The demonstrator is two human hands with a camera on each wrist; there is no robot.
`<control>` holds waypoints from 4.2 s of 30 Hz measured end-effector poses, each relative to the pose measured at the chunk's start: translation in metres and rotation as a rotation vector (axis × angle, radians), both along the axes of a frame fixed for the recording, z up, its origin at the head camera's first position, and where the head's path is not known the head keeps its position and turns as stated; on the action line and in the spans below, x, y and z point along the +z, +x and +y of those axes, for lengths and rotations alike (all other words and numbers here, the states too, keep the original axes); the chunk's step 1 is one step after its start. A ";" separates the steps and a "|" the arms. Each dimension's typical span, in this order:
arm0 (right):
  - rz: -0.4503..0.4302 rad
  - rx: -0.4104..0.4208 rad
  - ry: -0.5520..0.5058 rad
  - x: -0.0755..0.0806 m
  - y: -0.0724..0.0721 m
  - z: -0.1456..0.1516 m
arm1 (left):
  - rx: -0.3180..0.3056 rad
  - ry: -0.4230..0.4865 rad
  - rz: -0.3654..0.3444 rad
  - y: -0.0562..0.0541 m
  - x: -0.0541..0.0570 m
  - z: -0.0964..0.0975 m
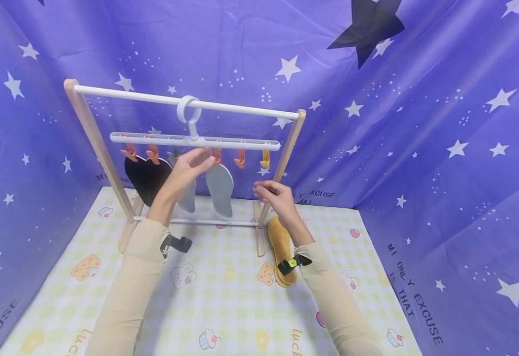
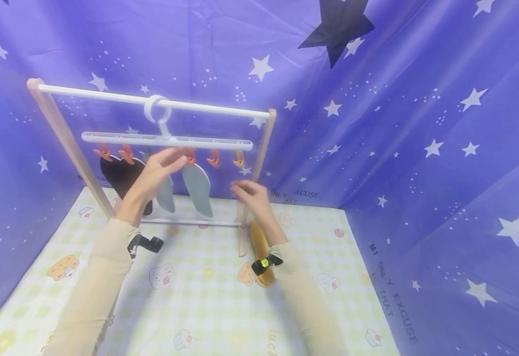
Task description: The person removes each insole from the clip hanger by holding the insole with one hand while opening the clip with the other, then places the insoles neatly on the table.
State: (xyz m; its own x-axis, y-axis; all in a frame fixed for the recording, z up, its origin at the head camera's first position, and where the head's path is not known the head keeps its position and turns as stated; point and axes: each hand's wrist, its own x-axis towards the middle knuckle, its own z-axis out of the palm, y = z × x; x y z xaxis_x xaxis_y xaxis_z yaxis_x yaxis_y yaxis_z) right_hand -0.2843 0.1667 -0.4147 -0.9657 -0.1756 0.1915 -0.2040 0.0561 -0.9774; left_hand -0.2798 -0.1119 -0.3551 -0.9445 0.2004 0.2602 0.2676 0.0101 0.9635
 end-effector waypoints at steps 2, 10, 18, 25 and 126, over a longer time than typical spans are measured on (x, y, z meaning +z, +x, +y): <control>0.017 0.035 0.013 0.002 -0.002 -0.007 | -0.019 0.012 -0.001 -0.003 0.000 0.002; 0.046 0.122 0.051 0.009 -0.010 -0.028 | -0.015 0.072 0.046 -0.007 -0.001 0.007; 0.012 0.141 0.052 0.011 -0.015 -0.042 | 0.027 0.078 0.022 -0.007 0.000 0.008; -0.018 0.167 0.049 0.013 -0.015 -0.051 | 0.043 0.134 0.002 -0.006 0.000 0.011; -0.165 0.160 -0.039 0.001 -0.007 -0.054 | 0.232 0.327 -0.199 -0.005 0.010 0.025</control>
State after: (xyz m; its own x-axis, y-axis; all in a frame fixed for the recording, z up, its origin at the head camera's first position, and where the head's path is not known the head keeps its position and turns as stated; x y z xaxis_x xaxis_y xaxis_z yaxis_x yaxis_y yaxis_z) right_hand -0.2909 0.1132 -0.4139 -0.9450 -0.3244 0.0426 -0.0442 -0.0023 -0.9990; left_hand -0.2846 -0.0871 -0.3449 -0.9929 -0.0856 0.0832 0.1032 -0.2661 0.9584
